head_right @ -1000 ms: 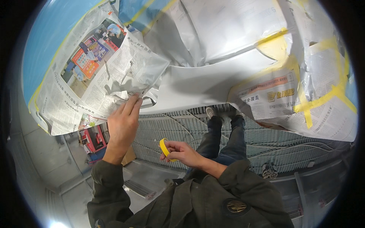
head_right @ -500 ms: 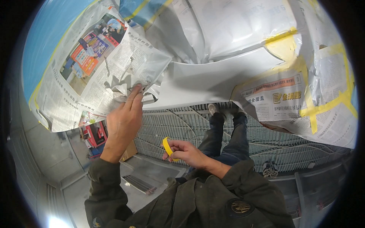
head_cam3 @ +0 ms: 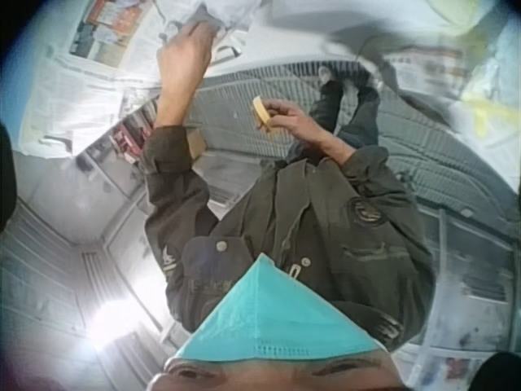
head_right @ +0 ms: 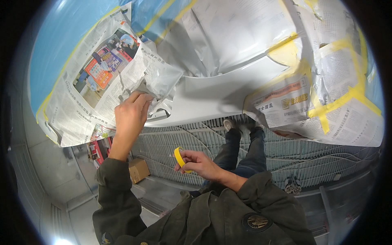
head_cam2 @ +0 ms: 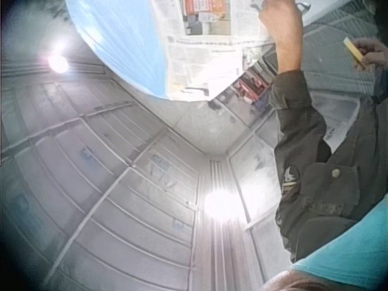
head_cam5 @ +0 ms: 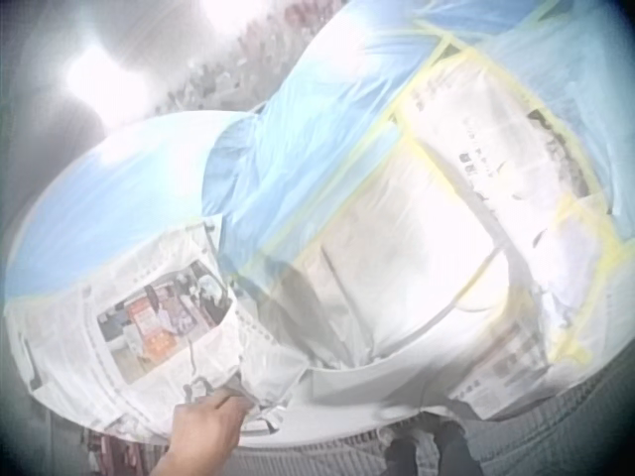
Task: The person applies masking tape to newspaper covering a car's rear bumper, then uses a spray gun to apply white paint to the exposed bumper surface. The person moves around the vehicle to cover different areas.
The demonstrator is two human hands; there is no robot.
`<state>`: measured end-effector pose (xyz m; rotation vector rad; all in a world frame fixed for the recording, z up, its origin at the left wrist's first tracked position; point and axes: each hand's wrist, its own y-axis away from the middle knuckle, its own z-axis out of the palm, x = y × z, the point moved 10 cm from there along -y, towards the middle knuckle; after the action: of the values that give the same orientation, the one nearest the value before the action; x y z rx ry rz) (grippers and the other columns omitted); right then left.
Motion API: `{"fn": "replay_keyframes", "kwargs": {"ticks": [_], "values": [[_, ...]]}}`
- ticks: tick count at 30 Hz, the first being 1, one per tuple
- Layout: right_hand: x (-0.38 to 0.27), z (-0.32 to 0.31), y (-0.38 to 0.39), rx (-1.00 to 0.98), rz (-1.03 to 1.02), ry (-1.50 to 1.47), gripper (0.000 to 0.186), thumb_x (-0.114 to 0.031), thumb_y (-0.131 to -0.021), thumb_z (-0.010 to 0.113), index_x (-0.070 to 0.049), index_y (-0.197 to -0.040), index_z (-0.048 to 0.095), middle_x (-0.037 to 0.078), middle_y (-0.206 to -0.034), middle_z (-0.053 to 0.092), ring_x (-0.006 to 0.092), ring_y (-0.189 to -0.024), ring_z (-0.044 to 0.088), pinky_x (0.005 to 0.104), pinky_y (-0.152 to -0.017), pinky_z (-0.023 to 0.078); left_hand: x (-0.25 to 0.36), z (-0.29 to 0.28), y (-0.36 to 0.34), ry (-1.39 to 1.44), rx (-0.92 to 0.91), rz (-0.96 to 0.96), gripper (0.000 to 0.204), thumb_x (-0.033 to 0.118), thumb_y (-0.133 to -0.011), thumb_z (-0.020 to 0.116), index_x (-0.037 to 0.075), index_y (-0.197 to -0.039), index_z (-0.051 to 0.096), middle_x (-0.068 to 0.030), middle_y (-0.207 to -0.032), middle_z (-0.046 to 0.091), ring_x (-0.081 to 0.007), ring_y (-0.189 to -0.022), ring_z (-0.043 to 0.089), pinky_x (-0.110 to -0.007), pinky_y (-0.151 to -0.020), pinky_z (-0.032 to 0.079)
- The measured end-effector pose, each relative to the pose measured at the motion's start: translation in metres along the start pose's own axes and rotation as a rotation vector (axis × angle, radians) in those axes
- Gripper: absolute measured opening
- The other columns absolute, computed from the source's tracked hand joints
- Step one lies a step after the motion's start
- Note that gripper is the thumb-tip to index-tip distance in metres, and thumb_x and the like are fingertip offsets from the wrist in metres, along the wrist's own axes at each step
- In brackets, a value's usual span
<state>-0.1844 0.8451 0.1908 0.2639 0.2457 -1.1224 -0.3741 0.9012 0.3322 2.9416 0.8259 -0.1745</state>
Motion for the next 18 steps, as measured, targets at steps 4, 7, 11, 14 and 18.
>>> {"fn": "replay_keyframes", "kwargs": {"ticks": [4, 7, 11, 14, 18], "values": [[-0.014, -0.001, 0.002, 0.064, -0.042, -0.009, 0.043, -0.005, -0.093, 0.054, 0.003, -0.135, 0.050, 0.011, -0.104, 0.068, 0.0124, -0.089, 0.063, 0.0280, -0.086, 0.050, -0.006, -0.003, -0.002, 0.021, 0.072, -0.094, 0.004, 0.011, -0.086, 0.067, 0.010, -0.091, 0.067, -0.0053, -0.086, 0.064, -0.0284, -0.072, 0.066, -0.038, -0.061, 0.052], [-0.024, 0.000, -0.001, 0.129, -0.084, 0.028, 0.038, -0.007, -0.096, 0.052, 0.004, -0.132, 0.051, 0.010, -0.103, 0.068, 0.0115, -0.088, 0.062, 0.0272, -0.083, 0.051, -0.006, -0.012, 0.008, -0.009, 0.186, -0.148, 0.004, 0.010, -0.087, 0.067, 0.010, -0.091, 0.067, -0.0058, -0.087, 0.064, -0.0279, -0.070, 0.066, -0.037, -0.062, 0.053], [-0.042, -0.007, -0.006, 0.197, -0.160, 0.150, 0.045, -0.010, -0.100, 0.047, 0.003, -0.143, 0.044, 0.012, -0.104, 0.068, 0.0144, -0.090, 0.063, 0.0301, -0.086, 0.051, -0.009, -0.028, 0.031, 0.224, 0.314, -0.324, 0.009, 0.006, -0.086, 0.069, 0.007, -0.095, 0.067, -0.0068, -0.091, 0.064, -0.0233, -0.070, 0.065, -0.033, -0.063, 0.053], [-0.060, 0.001, -0.005, 0.192, -0.229, 0.173, 0.039, -0.009, -0.101, 0.048, 0.003, -0.137, 0.047, 0.011, -0.104, 0.067, 0.0126, -0.090, 0.063, 0.0279, -0.085, 0.051, 0.000, -0.005, 0.064, 0.668, 0.048, -0.448, 0.020, 0.005, -0.083, 0.072, 0.005, -0.103, 0.069, -0.0070, -0.097, 0.065, -0.0178, -0.076, 0.064, -0.028, -0.066, 0.051], [-0.066, 0.014, -0.008, 0.182, -0.275, 0.277, 0.046, 0.000, -0.092, 0.051, 0.002, -0.138, 0.045, 0.009, -0.112, 0.065, 0.0122, -0.098, 0.062, 0.0287, -0.090, 0.050, 0.037, 0.007, 0.079, 0.886, -0.239, -0.394, 0.041, 0.010, -0.078, 0.079, 0.005, -0.118, 0.068, -0.0085, -0.106, 0.066, -0.0179, -0.087, 0.065, -0.028, -0.072, 0.052]]}}
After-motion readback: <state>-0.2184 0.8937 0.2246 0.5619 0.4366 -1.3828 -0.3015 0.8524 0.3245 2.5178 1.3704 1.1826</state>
